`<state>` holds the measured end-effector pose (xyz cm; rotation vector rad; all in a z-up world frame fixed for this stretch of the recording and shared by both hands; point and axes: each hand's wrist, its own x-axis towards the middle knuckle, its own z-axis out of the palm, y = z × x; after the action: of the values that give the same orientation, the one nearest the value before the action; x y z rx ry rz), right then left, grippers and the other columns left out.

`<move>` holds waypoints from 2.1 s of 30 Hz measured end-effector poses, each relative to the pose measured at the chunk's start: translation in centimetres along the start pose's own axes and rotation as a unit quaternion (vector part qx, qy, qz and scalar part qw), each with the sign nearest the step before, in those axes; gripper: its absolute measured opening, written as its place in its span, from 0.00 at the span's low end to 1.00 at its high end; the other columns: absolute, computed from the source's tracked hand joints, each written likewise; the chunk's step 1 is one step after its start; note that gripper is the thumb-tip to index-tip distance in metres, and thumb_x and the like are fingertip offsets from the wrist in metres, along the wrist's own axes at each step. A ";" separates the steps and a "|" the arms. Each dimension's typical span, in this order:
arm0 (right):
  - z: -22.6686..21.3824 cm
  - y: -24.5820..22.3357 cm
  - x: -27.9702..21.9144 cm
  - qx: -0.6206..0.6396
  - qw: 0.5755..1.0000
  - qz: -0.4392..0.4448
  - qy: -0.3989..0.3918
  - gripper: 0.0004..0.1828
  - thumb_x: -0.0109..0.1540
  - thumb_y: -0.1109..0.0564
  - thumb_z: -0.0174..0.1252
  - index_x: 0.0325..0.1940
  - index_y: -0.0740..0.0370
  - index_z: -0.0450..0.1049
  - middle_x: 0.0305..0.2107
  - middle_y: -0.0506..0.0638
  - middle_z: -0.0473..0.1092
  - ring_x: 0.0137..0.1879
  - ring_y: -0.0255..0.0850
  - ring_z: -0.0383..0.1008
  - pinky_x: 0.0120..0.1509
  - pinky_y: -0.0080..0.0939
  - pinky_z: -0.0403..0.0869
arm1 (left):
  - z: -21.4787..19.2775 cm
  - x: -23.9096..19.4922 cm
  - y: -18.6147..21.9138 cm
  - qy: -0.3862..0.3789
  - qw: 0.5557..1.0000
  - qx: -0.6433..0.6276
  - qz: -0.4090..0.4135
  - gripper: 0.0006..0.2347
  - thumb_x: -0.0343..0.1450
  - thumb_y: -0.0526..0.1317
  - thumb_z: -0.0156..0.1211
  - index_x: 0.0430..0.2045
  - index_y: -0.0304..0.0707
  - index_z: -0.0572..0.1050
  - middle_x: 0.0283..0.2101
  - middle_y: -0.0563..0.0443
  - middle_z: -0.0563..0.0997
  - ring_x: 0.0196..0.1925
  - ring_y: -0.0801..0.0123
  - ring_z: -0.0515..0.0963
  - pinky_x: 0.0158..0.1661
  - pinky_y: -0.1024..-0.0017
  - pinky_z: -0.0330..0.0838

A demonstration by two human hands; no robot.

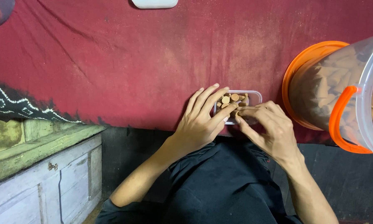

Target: The person fills a plastic container with snacks by hand, taking them from a bucket and arranging them inside the container, then places a lid on the container.

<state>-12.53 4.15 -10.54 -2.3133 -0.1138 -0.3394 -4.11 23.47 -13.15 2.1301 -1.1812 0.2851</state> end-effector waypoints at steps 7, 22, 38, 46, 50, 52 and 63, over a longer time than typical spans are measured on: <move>0.7 -0.1 0.3 -0.052 0.998 -0.030 0.017 0.05 0.63 0.61 0.68 0.41 0.64 0.80 0.36 0.56 0.78 0.38 0.54 0.77 0.41 0.49 0.76 | 0.1 -0.6 0.1 0.007 1.000 -0.022 -0.014 0.08 0.75 0.34 0.56 0.47 0.41 0.77 0.61 0.38 0.74 0.66 0.42 0.73 0.63 0.46 0.67; 1.7 -0.1 -0.6 -0.120 0.992 0.003 0.026 0.04 0.65 0.59 0.64 0.43 0.58 0.82 0.39 0.52 0.76 0.42 0.52 0.74 0.42 0.48 0.70 | 0.3 -1.5 0.1 0.024 0.999 -0.009 -0.030 0.11 0.78 0.42 0.54 0.51 0.43 0.77 0.59 0.39 0.75 0.65 0.43 0.74 0.63 0.47 0.67; 1.6 0.0 -0.9 -0.152 0.988 -0.013 0.022 0.09 0.64 0.60 0.59 0.47 0.54 0.82 0.45 0.52 0.74 0.47 0.52 0.71 0.45 0.49 0.69 | 0.6 -2.1 0.4 0.031 0.999 0.015 -0.033 0.15 0.77 0.51 0.54 0.48 0.41 0.79 0.60 0.38 0.74 0.65 0.41 0.73 0.62 0.45 0.66; 1.1 1.7 -1.7 -0.163 0.987 -0.002 0.019 0.08 0.65 0.56 0.62 0.48 0.52 0.82 0.43 0.49 0.73 0.47 0.50 0.71 0.48 0.47 0.70 | 0.3 -2.2 0.7 0.032 0.999 0.013 -0.042 0.15 0.76 0.52 0.55 0.49 0.43 0.79 0.60 0.39 0.75 0.65 0.42 0.73 0.63 0.46 0.66; 0.9 2.5 -1.7 -0.166 0.986 0.015 0.001 0.06 0.65 0.52 0.64 0.45 0.53 0.82 0.41 0.49 0.72 0.45 0.50 0.71 0.45 0.48 0.70 | 0.3 -1.8 0.7 0.026 0.999 0.008 -0.041 0.15 0.76 0.51 0.56 0.48 0.42 0.79 0.61 0.38 0.74 0.65 0.41 0.73 0.63 0.45 0.65; 1.6 3.5 -2.1 -0.216 0.976 0.026 -0.023 0.08 0.64 0.46 0.65 0.42 0.50 0.81 0.40 0.48 0.69 0.47 0.50 0.68 0.46 0.51 0.69 | 0.3 -1.8 0.6 0.007 0.999 0.018 -0.049 0.16 0.76 0.50 0.57 0.52 0.42 0.77 0.62 0.38 0.72 0.67 0.41 0.72 0.64 0.46 0.65; 0.6 1.0 0.3 -0.197 0.970 0.114 -0.085 0.13 0.63 0.42 0.65 0.41 0.52 0.81 0.41 0.46 0.68 0.47 0.48 0.67 0.46 0.51 0.66 | 0.8 -2.5 0.0 -0.048 0.997 -0.003 -0.067 0.21 0.75 0.51 0.58 0.61 0.43 0.71 0.67 0.39 0.69 0.70 0.44 0.68 0.66 0.47 0.61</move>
<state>-11.95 3.90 -11.54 -2.7134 0.1495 -0.0469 -5.63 24.64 -14.98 2.2268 -1.0848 0.1201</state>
